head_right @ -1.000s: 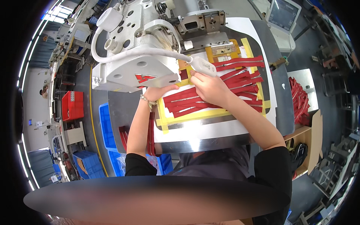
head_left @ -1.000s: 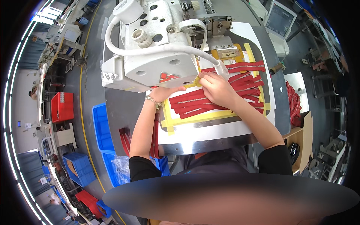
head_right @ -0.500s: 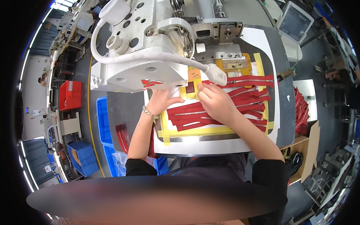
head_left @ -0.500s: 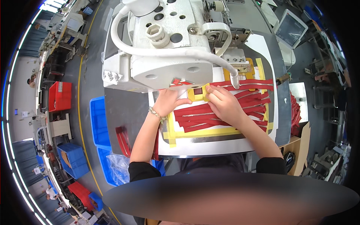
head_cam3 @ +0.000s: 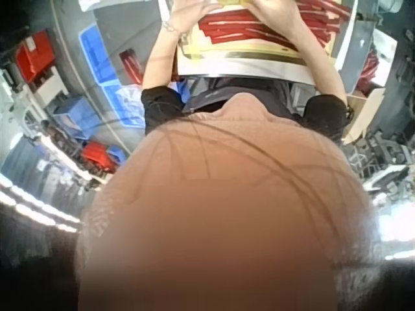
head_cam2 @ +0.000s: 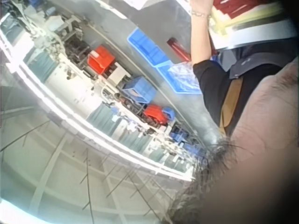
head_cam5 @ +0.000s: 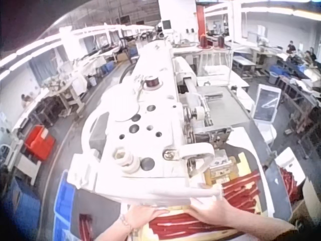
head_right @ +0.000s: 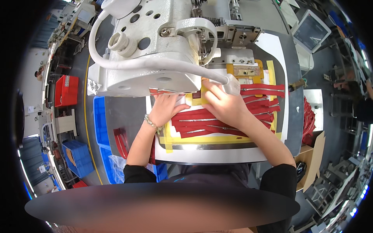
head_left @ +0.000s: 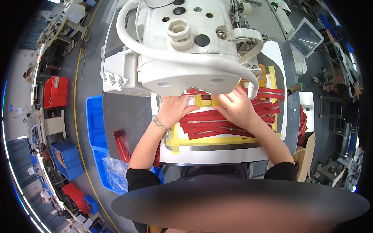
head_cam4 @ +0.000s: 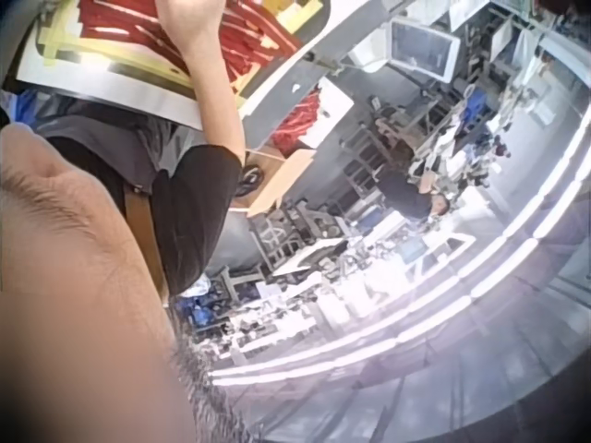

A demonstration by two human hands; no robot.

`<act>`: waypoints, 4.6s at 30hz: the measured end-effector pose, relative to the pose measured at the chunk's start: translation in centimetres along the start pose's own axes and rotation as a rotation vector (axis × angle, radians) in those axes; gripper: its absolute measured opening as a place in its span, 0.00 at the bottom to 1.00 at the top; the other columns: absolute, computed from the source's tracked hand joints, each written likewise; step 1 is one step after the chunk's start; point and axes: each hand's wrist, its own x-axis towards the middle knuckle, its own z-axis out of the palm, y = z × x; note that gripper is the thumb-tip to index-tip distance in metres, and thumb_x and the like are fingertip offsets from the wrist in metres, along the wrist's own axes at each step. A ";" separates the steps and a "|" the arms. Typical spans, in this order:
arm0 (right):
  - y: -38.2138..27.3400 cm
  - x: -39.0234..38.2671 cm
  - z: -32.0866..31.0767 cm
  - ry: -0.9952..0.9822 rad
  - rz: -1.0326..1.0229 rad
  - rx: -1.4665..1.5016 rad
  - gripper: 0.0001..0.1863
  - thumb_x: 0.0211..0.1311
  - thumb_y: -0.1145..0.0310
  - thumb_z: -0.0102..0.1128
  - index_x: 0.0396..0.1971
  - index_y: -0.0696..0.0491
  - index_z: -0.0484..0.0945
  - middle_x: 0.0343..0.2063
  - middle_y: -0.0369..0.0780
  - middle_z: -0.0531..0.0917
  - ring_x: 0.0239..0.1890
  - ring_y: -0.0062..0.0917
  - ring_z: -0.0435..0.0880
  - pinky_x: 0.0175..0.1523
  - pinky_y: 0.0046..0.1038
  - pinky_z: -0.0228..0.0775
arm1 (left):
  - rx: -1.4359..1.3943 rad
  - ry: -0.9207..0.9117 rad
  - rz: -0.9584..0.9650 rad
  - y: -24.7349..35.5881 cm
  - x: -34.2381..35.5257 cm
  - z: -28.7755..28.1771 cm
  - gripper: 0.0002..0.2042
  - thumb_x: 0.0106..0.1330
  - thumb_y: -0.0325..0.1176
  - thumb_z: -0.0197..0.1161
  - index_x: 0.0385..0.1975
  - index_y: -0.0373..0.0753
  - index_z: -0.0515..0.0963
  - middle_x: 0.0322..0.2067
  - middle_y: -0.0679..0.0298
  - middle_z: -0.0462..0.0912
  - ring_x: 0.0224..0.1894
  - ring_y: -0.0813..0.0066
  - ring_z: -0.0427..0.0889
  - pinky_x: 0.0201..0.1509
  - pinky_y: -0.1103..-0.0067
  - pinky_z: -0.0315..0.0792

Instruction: Sewing red zippers onto fabric or leather strips using an industrial sewing machine.

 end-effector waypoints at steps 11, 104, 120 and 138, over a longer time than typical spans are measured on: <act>3.9 3.2 0.1 0.190 0.232 -0.242 0.29 0.52 0.57 0.63 0.51 0.56 0.68 0.42 0.43 0.73 0.44 0.39 0.72 0.49 0.42 0.60 | 0.022 0.010 0.016 0.3 0.2 -0.3 0.21 0.54 0.51 0.65 0.38 0.40 0.77 0.33 0.62 0.80 0.37 0.65 0.79 0.39 0.71 0.69; -11.9 1.8 -11.7 -0.322 0.628 1.009 0.09 0.66 0.77 0.49 0.45 0.56 0.70 0.28 0.39 0.79 0.20 0.16 0.75 0.24 0.18 0.64 | -1.248 -0.572 -0.328 -2.1 -0.5 -9.2 0.09 0.68 0.32 0.55 0.35 0.35 0.80 0.09 0.75 0.66 0.09 0.91 0.58 0.12 0.89 0.52; -15.6 -3.4 0.5 -0.208 0.315 0.960 0.16 0.63 0.76 0.53 0.50 0.55 0.77 0.42 0.38 0.84 0.27 0.17 0.81 0.35 0.19 0.74 | -1.487 -0.638 -0.124 1.1 -0.3 -7.4 0.22 0.70 0.40 0.51 0.11 0.40 0.66 0.09 0.74 0.64 0.13 0.89 0.59 0.17 0.86 0.52; -11.5 -2.4 2.5 0.228 0.620 1.418 0.11 0.61 0.82 0.54 0.33 0.55 0.62 0.29 0.32 0.71 0.30 0.08 0.70 0.33 0.13 0.63 | -1.200 -0.324 -0.217 1.2 -0.7 -8.3 0.16 0.66 0.35 0.58 0.16 0.33 0.71 0.12 0.72 0.64 0.16 0.87 0.58 0.19 0.83 0.53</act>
